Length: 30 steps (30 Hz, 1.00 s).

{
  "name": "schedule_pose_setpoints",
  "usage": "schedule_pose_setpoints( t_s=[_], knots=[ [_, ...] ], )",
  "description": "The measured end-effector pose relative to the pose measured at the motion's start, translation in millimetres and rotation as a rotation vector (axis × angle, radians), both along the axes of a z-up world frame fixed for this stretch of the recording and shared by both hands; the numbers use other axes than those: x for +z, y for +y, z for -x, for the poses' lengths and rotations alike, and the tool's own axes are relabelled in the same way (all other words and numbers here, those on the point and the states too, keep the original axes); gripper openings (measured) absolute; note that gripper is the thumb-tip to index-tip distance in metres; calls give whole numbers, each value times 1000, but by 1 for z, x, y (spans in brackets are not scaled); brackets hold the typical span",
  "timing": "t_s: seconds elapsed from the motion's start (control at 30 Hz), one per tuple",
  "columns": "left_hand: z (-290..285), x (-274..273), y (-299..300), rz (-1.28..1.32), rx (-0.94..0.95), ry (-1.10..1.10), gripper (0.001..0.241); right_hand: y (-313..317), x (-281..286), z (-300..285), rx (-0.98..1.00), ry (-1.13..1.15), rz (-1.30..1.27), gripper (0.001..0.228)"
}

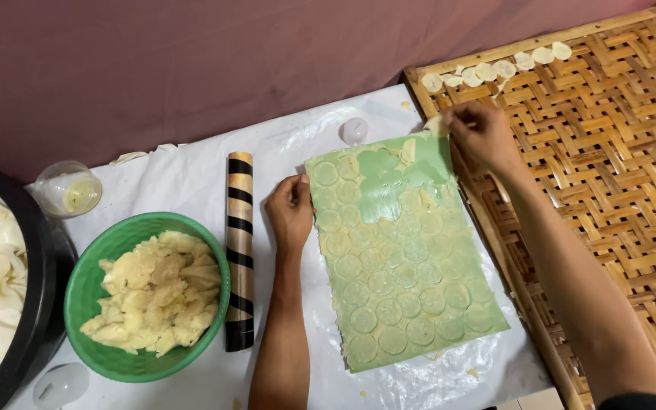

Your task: Peeling small circular dough cutouts from a mat and arranging them on a woven tray

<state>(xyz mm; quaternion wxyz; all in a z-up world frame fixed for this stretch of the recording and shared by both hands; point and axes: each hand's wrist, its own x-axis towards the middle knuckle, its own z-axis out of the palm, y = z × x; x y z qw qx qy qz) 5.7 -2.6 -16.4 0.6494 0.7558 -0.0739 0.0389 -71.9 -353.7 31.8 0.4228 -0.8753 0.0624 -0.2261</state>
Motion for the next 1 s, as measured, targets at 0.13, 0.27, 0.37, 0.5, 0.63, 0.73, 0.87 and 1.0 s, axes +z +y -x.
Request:
schedule_pose_setpoints(
  t_s=[0.13, 0.27, 0.37, 0.5, 0.63, 0.73, 0.87, 1.0],
  knots=[
    [3, 6, 0, 9, -3, 9, 15, -41, -35, -48, -46, 1, 35, 14],
    [2, 7, -1, -14, 4, -5, 15, -70, -74, -82, -286, 107, 164, 15],
    [0, 3, -1, -10, -2, 1, 16, -72, -83, -83, -333, 96, 299, 16],
    [0, 3, -1, -12, -7, 3, 15, -48, -54, -67, -297, -14, 539, 19],
    [5, 17, 1, -10, -1, -3, 15, -35, -40, -60, -255, 31, 539, 36],
    [9, 29, 3, 9, -67, -26, 17, -24, -18, -51, -198, 170, 484, 50],
    [4, 18, 1, -5, -16, -12, 15, 27, -1, -20, -169, -214, 442, 14],
    [3, 15, 1, -33, 10, -22, 15, 112, -9, 8, 17, -149, 496, 19]
  ],
)
